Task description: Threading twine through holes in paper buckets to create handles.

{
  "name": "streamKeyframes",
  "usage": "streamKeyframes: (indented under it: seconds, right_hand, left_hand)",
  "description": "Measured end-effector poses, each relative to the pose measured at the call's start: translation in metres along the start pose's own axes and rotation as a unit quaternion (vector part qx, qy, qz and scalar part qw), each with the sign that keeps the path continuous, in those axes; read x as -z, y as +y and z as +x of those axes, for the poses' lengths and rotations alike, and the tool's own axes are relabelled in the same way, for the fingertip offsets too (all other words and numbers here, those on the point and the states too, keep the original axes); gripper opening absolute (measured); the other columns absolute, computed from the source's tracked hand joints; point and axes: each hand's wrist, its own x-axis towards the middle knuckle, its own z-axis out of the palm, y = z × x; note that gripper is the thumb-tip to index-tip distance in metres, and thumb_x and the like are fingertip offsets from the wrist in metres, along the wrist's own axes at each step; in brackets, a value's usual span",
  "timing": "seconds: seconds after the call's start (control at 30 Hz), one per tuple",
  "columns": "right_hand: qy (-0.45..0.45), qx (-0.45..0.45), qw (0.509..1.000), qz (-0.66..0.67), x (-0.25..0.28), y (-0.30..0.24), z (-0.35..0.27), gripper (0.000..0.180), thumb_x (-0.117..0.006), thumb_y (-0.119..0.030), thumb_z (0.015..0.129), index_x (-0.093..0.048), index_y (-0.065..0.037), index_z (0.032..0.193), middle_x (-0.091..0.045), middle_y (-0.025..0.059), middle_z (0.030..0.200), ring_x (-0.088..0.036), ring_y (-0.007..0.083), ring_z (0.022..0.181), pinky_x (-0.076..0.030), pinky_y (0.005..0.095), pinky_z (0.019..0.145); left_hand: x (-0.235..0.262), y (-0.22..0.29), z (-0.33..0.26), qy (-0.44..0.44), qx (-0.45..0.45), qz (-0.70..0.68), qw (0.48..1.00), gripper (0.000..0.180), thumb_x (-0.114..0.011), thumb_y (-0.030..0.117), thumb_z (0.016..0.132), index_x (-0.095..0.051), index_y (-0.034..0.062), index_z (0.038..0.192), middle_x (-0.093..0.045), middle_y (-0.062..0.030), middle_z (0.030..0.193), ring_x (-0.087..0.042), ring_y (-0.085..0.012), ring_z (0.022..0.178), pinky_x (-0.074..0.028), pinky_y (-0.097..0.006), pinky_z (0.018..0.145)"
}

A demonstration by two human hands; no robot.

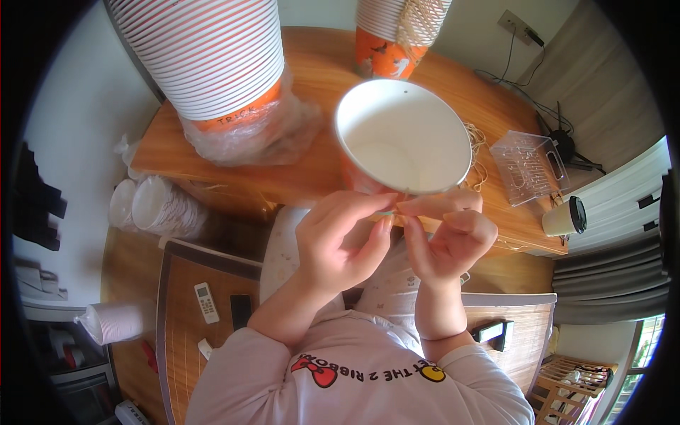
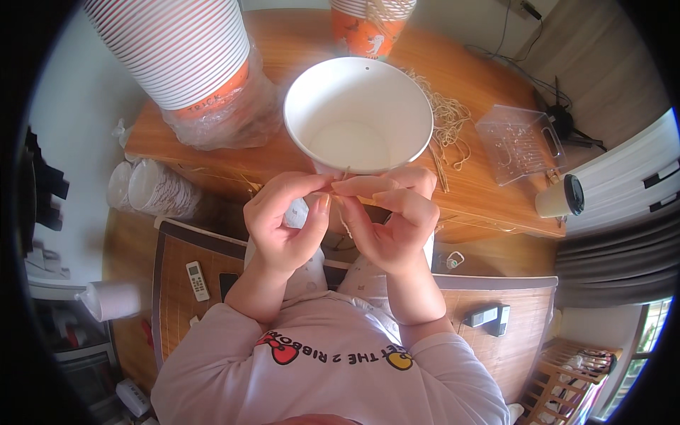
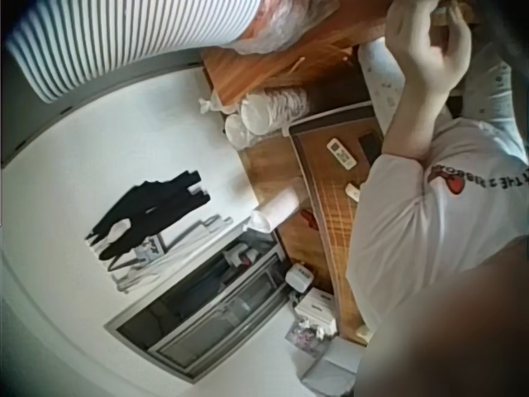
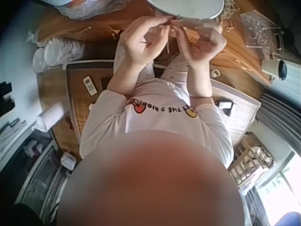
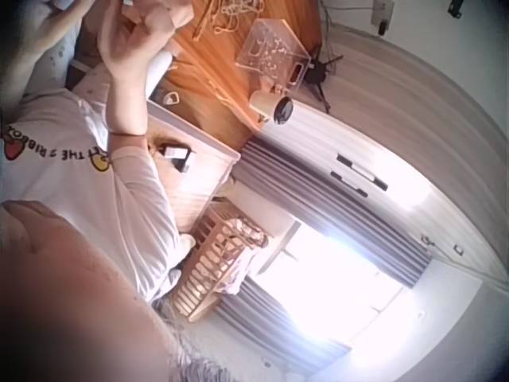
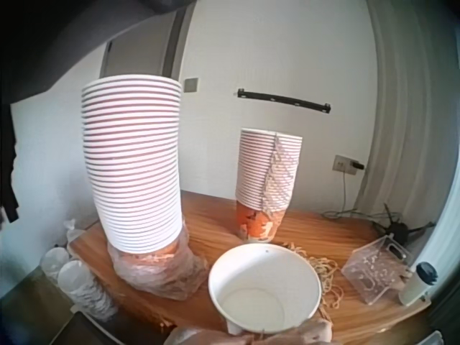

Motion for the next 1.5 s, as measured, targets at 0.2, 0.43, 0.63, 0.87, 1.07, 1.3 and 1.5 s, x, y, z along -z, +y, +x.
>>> streamKeyframes:
  seconds: [0.2, 0.43, 0.63, 0.87, 1.07, 1.3, 1.5]
  right_hand:
    - [0.024, 0.004, 1.0, -0.01, -0.001, 0.001, -0.002, 0.048, -0.08, 0.001, 0.075, -0.044, -0.013, 0.104, -0.075, -0.0009, 0.09, -0.051, 0.0152, 0.081, -0.037, 0.0295, 0.079]
    - [0.025, 0.003, 0.999, -0.026, 0.001, 0.004, -0.006, 0.049, -0.081, 0.002, 0.074, -0.045, -0.013, 0.103, -0.075, -0.0002, 0.091, -0.053, 0.0154, 0.08, -0.039, 0.0283, 0.077]
    - [0.051, 0.037, 0.998, -0.029, -0.004, 0.005, -0.007, 0.042, -0.081, 0.003, 0.071, -0.053, -0.011, 0.099, -0.073, 0.0005, 0.093, -0.057, 0.0156, 0.079, -0.039, 0.027, 0.074]
    - [0.019, -0.035, 0.994, -0.106, 0.002, -0.011, -0.004, 0.031, -0.082, 0.0, 0.064, -0.077, -0.01, 0.093, -0.063, -0.0017, 0.086, -0.058, 0.014, 0.08, -0.039, 0.026, 0.074]
    - [-0.001, -0.048, 0.988, -0.146, 0.003, -0.014, -0.004, 0.034, -0.083, -0.003, 0.064, -0.078, -0.013, 0.095, -0.063, -0.0023, 0.087, -0.057, 0.013, 0.08, -0.038, 0.0258, 0.074]
    - [0.05, -0.057, 0.99, -0.115, -0.003, -0.005, -0.016, 0.033, -0.083, -0.002, 0.064, -0.077, -0.014, 0.094, -0.053, -0.005, 0.081, -0.049, 0.0131, 0.073, -0.036, 0.0262, 0.07]
    - [0.09, -0.024, 0.994, -0.056, -0.007, -0.001, -0.02, 0.037, -0.078, 0.004, 0.072, -0.057, -0.009, 0.099, -0.067, 0.0019, 0.087, -0.047, 0.0151, 0.076, -0.037, 0.0262, 0.069]
  left_hand:
    - [-0.001, 0.0, -0.001, 0.003, 0.008, 0.005, 1.0, 0.016, -0.072, -0.001, 0.077, -0.07, 0.0002, 0.094, -0.072, -0.0115, 0.084, -0.069, -0.0243, 0.073, -0.053, -0.031, 0.067]
    - [-0.002, 0.002, -0.002, -0.002, 0.029, -0.011, 1.0, 0.015, -0.072, -0.002, 0.078, -0.07, 0.0007, 0.092, -0.071, -0.0113, 0.083, -0.068, -0.0228, 0.072, -0.053, -0.03, 0.067]
    - [-0.003, 0.002, -0.008, -0.003, 0.109, -0.051, 0.993, 0.012, -0.072, -0.001, 0.08, -0.07, 0.0004, 0.093, -0.072, -0.0104, 0.085, -0.069, -0.0198, 0.074, -0.052, -0.028, 0.068]
    - [-0.002, 0.003, -0.007, -0.011, 0.081, -0.026, 0.996, 0.015, -0.073, -0.002, 0.08, -0.07, 0.0006, 0.094, -0.072, -0.0104, 0.086, -0.069, -0.0197, 0.075, -0.052, -0.028, 0.068]
    - [-0.002, 0.004, -0.005, -0.009, 0.057, -0.016, 0.998, 0.016, -0.074, -0.002, 0.078, -0.071, 0.0017, 0.093, -0.072, -0.0101, 0.084, -0.069, -0.0221, 0.073, -0.052, -0.03, 0.067]
    - [-0.003, 0.003, -0.001, -0.02, 0.009, 0.03, 0.999, 0.013, -0.071, -0.004, 0.079, -0.07, -0.0019, 0.092, -0.069, -0.0104, 0.079, -0.065, -0.0183, 0.07, -0.05, -0.027, 0.065]
    - [-0.006, 0.001, -0.004, -0.018, 0.049, 0.022, 0.998, 0.015, -0.073, 0.0, 0.077, -0.069, 0.0038, 0.091, -0.071, -0.0083, 0.081, -0.066, -0.0231, 0.068, -0.05, -0.031, 0.063]
